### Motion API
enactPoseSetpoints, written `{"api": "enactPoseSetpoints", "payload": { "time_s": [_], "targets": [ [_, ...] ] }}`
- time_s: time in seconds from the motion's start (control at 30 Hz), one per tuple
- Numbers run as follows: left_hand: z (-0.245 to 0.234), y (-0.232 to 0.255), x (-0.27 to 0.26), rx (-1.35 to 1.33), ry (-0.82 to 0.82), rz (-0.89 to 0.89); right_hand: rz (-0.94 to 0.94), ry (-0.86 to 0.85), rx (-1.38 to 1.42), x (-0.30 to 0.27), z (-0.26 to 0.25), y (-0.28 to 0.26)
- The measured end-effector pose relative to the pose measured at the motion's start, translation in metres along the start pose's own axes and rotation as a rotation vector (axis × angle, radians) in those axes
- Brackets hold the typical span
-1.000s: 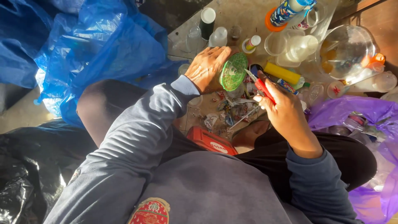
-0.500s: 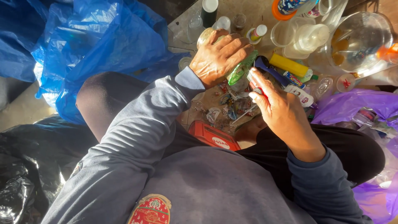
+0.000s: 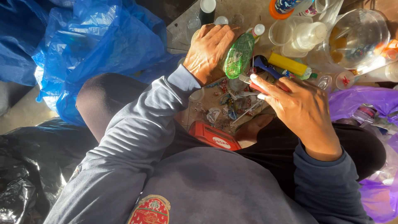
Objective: Sorting plastic waste and removing labels from bottles using a cutter
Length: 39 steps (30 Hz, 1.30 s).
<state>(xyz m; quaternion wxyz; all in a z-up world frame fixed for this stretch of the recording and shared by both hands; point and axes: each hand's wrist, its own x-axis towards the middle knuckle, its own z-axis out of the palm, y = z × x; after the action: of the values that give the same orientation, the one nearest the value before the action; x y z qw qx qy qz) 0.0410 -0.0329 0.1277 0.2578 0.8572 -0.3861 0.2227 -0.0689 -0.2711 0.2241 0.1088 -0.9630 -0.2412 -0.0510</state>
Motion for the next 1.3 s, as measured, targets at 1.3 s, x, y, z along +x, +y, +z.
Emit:
{"api": "enactPoseSetpoints", "payload": {
  "time_s": [1.3],
  "targets": [
    [0.005, 0.019, -0.009, -1.251, -0.464, -0.183, -0.262, 0.049, 0.991, 0.011, 0.050, 0.031]
  ]
}}
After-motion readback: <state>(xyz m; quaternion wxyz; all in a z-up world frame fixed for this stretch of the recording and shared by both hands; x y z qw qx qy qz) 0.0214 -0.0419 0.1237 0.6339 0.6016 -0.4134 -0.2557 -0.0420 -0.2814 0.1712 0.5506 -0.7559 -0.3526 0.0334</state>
